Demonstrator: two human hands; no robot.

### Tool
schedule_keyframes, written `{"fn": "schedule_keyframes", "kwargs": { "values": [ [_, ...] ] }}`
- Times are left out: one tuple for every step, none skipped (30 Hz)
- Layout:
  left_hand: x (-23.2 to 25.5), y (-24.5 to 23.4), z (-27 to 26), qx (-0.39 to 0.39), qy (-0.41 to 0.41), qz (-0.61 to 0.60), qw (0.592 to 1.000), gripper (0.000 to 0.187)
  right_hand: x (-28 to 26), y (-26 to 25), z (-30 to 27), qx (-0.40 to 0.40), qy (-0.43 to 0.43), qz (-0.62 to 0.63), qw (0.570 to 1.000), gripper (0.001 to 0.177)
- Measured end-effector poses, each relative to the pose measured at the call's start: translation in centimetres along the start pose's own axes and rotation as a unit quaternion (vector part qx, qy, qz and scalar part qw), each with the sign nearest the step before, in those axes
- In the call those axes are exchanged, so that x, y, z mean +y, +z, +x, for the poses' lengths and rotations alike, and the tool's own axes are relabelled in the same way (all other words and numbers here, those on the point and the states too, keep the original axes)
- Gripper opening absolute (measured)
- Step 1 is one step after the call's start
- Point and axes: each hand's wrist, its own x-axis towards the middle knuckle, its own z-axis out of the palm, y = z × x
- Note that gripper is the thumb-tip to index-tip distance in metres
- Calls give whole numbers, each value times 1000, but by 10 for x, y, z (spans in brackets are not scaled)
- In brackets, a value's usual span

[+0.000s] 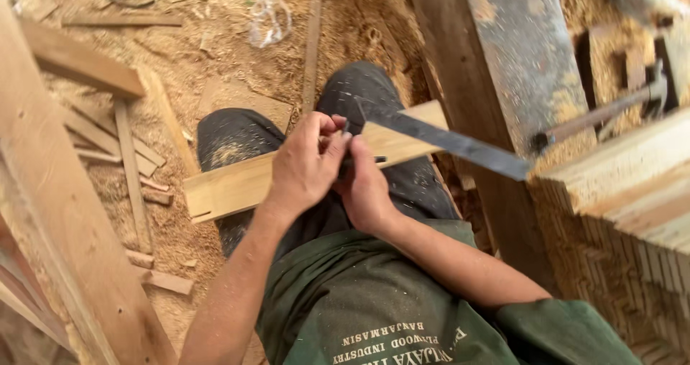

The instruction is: The person marks multiple wooden planks using a try square and a pencil. They measure and draw lines on each plank, then place the marked pieces into a stack.

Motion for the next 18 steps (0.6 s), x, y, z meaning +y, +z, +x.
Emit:
{"fn": "schedule_keyframes", "kwargs": {
  "values": [
    [-5, 2, 7, -42, -16, 33, 998, 26, -1, 0, -5, -16, 15, -33, 999, 51],
    [-11, 2, 14, -84, -32, 68, 994, 25, -3, 1, -10, -32, 31, -67, 997, 58],
    [-17, 2, 23, -121, -45, 103, 986, 24, -7, 3, -12, -51, 45, -102, 992, 66],
    [-22, 2, 32, -126, -35, 114, 985, 24, -15, 2, -18, -54, 64, -132, 988, 56],
    [-28, 2, 39, -130, -30, 125, 983, 24, -22, 1, -31, -57, 87, -160, 982, 48],
    [-34, 1, 46, -134, -24, 136, 981, 23, -31, -1, -43, -60, 110, -188, 974, 45],
    [-39, 2, 52, -135, -11, 167, 977, 22, -41, -4, -54, -108, 80, -223, 966, 47],
    [-43, 4, 58, -135, 3, 197, 971, 21, -53, -8, -67, -154, 49, -258, 953, 51],
    [-46, 7, 63, -133, 18, 225, 965, 21, -66, -13, -79, -200, 17, -295, 934, 57],
    [-47, 11, 66, -137, 47, 224, 964, 20, -77, -17, -87, -181, 10, -335, 925, 54],
    [-48, 16, 68, -139, 73, 222, 962, 21, -89, -23, -92, -163, 7, -376, 912, 52],
    [-47, 20, 68, -141, 100, 219, 960, 23, -100, -31, -97, -144, 5, -415, 898, 51],
    [-45, 22, 66, -167, 128, 221, 952, 31, -112, -39, -100, -112, -47, -405, 906, 51],
    [-41, 24, 63, -193, 156, 222, 943, 43, -124, -49, -99, -78, -99, -394, 911, 51],
    [-36, 28, 61, -219, 186, 219, 933, 55, -136, -59, -98, -36, -148, -426, 892, 53],
    [-31, 33, 60, -232, 182, 256, 921, 69, -146, -69, -95, 7, -195, -456, 868, 56],
    [-26, 37, 59, -243, 179, 292, 908, 83, -156, -77, -91, 6, -245, -436, 866, 53],
    [-21, 41, 60, -253, 177, 328, 893, 97, -164, -83, -87, 4, -295, -416, 860, 50]
  ]
}}
